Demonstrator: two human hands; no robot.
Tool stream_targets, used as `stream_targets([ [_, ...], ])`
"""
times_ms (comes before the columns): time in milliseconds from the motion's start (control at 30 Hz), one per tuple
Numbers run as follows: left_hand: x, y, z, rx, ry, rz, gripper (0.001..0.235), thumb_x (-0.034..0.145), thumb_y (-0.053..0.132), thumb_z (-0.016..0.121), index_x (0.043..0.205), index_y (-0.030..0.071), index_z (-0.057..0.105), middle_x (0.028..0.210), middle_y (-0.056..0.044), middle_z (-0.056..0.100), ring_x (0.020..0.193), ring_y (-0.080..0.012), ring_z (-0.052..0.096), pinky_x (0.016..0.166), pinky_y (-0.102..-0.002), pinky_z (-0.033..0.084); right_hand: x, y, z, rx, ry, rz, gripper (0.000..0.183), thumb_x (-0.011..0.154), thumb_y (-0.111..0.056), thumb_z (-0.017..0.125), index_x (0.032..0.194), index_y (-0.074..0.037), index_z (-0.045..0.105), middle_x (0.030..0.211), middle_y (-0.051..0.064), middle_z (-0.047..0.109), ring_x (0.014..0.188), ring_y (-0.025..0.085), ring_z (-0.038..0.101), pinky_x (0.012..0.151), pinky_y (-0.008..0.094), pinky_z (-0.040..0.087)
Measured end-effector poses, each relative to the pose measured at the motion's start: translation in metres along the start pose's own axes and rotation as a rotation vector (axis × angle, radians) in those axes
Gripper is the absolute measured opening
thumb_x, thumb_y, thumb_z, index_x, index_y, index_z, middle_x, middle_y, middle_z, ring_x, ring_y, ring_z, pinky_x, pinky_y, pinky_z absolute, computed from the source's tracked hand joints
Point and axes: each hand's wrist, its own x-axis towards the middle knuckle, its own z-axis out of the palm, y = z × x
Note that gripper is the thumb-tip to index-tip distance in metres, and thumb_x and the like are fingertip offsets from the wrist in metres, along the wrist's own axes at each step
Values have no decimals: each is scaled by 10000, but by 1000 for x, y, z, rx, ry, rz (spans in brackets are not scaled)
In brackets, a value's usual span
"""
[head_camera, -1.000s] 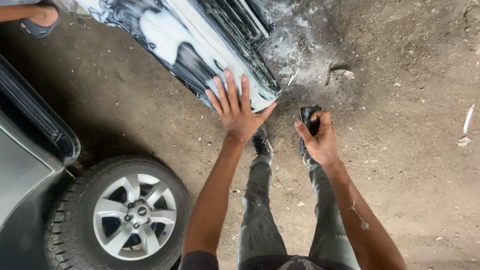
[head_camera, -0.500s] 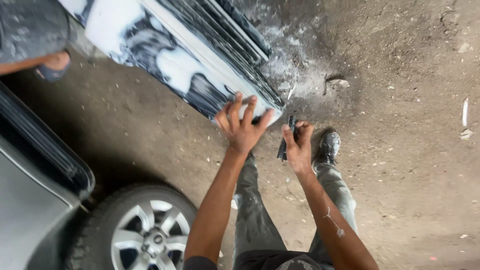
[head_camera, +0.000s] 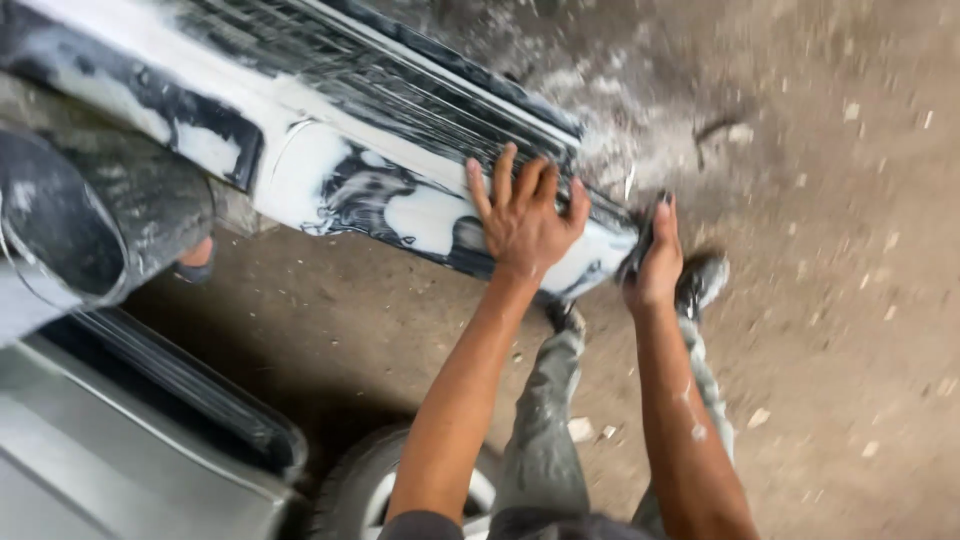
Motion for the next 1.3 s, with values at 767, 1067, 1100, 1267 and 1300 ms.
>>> stream_targets([
  [767,2,-7,13,80,47,111,309,993,359,590,998,139,807,1117,13,755,1279,-276,549,1256,-622,49,-13,37,7,65,216,36,651,1008,-345,626,1473,84,471,1388,229,651,1175,183,625,1047,320,460],
  [1067,-3,-6,8,79,12,89,317,988,355,583,1011,134,810,1100,12,749,1283,-274,544,1252,-623,36,-20,28,4,-99,250,-27,607,1010,-362,618,1430,66,528,1483,255,565,1392,368,524,1189,451,371],
  [1100,-2,-5,7,83,4,87,318,987,354,580,1011,136,811,1094,15,748,1285,-269,541,1251,-623,29,-29,28,4,-176,247,-37,585,1027,-350,602,1433,64,530,1494,260,543,1409,362,501,1181,460,363],
  [1267,-3,-6,8,89,-7,101,312,986,348,577,1000,145,813,1081,23,747,1293,-259,536,1251,-619,21,13,26,7,-108,267,20,554,1029,-317,620,1425,63,547,1446,261,594,1318,319,580,1122,446,438],
  [1300,-3,-6,9,93,3,92,312,989,349,578,1006,145,813,1084,25,746,1293,-255,534,1254,-616,21,6,13,8,-96,258,74,556,1013,-318,614,1435,35,540,1390,250,633,1213,318,626,1052,440,488],
])
